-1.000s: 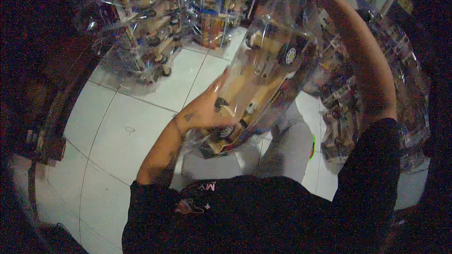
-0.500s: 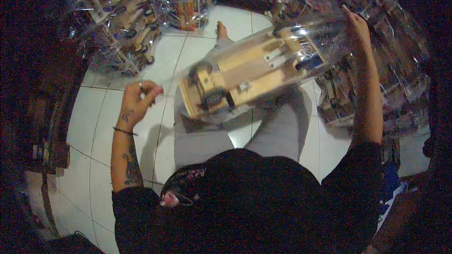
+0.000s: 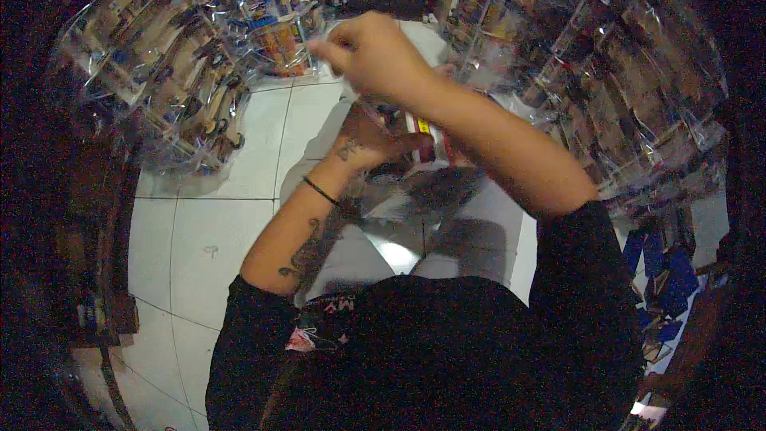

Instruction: The person sits on the floor and wraps wooden toy vehicles in clear plastic bags using a tape dispenser. They place the toys into bags, seal the edges with tape, and set the finished packages aside.

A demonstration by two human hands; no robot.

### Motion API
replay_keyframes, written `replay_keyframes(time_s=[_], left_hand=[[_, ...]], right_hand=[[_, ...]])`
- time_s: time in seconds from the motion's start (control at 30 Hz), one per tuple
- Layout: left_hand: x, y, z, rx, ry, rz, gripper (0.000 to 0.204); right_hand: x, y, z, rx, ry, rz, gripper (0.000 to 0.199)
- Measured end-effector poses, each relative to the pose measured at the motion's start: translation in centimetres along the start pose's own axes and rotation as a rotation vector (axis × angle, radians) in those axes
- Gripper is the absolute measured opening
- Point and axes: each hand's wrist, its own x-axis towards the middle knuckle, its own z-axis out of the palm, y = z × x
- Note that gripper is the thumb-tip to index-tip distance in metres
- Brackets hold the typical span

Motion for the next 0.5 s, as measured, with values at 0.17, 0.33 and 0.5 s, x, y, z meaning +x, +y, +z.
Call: replay_keyframes(time_s=[0.17, 0.33, 0.5], left_hand=[[-1.7, -1.3, 3.4, 0.257, 0.25, 0.161, 0.048], [-3.8, -1.5, 0.7, -0.375, 0.434, -0.314, 0.042], [-2.9, -3.6, -2.5, -0.412, 0.496, -0.241, 0.051]], right_hand=[[-2.1, -0.1, 1.9, -0.218, -0.27, -0.101, 0.038], [-2.5, 0.7, -7.6, -0.226, -0.613, -0.335, 0.048], [-2.3, 3.8, -11.8, -0.51, -1.072, 0.055, 0.028]])
